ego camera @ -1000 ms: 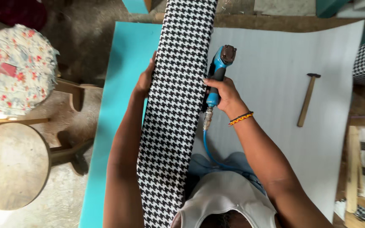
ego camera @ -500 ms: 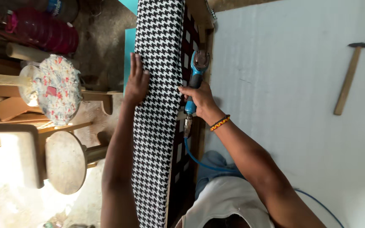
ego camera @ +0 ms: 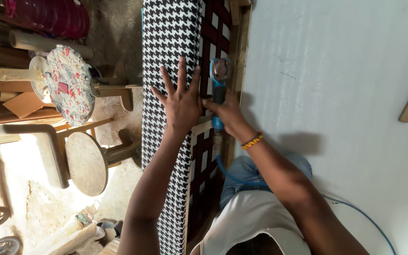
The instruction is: The person uses a pneumatic staple gun to attach black-and-white houndstooth fabric to a wooden frame. They repeatedly pull the fabric taut and staple along the edge, working progressively along the side of the frame.
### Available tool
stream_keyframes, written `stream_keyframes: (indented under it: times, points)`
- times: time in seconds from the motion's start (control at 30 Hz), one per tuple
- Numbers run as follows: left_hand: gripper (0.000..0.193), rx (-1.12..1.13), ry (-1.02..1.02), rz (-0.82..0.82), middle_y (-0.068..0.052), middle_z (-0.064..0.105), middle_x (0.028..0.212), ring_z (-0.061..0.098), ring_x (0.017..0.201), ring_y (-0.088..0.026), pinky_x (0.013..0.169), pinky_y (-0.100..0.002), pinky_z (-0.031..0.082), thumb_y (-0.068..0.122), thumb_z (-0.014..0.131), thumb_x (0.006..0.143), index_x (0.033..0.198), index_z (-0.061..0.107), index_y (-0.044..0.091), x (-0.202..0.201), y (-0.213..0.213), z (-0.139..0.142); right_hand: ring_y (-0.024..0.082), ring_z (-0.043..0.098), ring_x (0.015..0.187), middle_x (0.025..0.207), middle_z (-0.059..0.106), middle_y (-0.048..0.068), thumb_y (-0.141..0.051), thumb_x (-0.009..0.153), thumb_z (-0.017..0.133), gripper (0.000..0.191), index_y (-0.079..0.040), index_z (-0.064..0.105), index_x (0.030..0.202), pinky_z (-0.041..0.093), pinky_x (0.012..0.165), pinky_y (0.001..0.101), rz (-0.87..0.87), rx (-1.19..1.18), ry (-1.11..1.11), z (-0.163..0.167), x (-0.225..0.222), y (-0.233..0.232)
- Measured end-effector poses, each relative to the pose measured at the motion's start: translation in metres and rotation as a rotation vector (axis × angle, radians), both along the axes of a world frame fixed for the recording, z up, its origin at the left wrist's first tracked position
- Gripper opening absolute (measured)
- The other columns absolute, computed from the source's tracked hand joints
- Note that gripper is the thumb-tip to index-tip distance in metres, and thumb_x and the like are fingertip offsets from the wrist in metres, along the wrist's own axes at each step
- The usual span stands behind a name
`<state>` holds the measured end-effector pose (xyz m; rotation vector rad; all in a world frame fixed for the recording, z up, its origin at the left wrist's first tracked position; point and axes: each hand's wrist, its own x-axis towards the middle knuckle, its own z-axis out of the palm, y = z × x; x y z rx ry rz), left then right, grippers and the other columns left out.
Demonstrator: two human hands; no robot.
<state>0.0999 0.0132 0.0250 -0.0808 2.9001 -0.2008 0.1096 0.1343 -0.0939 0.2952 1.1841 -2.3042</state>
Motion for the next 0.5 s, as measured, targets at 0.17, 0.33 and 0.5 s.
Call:
stream_keyframes:
  times: [0.17, 0.33, 0.5]
  points:
    - [0.063, -0.038, 0.003, -0.01, -0.003, 0.003, 0.172, -0.004, 0.151, -0.053, 0.107, -0.089, 0.006, 0.023, 0.053, 0.098, 0.159, 0.04, 0.033, -0.004, 0.006, 0.0, 0.017, 0.063, 0.082, 0.088, 0.067, 0.006, -0.022, 0.093, 0.082, 0.036, 0.001, 0.061, 0.112, 0.05, 0.072, 0.0318, 0.17, 0.804, 0.296, -0.032, 0.004, 0.068]
    - [0.072, -0.044, 0.016, -0.019, -0.004, 0.003, 0.174, -0.003, 0.154, -0.05, 0.111, -0.086, 0.005, 0.024, 0.054, 0.101, 0.168, 0.026, 0.023, -0.004, 0.007, -0.001, 0.014, 0.068, 0.085, 0.095, 0.071, 0.003, -0.012, 0.088, 0.075, 0.025, -0.004, 0.068, 0.111, 0.056, 0.077, 0.0302, 0.127, 0.327, 0.325, -0.042, 0.0, 0.108]
    - [0.08, -0.037, -0.025, 0.009, -0.005, 0.001, 0.173, -0.005, 0.153, -0.049, 0.111, -0.086, 0.004, 0.028, 0.061, 0.097, 0.167, 0.022, 0.025, -0.005, 0.007, -0.005, 0.012, 0.068, 0.085, 0.095, 0.07, 0.002, -0.007, 0.084, 0.075, 0.022, -0.006, 0.067, 0.104, 0.059, 0.077, 0.0311, 0.136, 0.146, 0.421, -0.037, -0.016, 0.087]
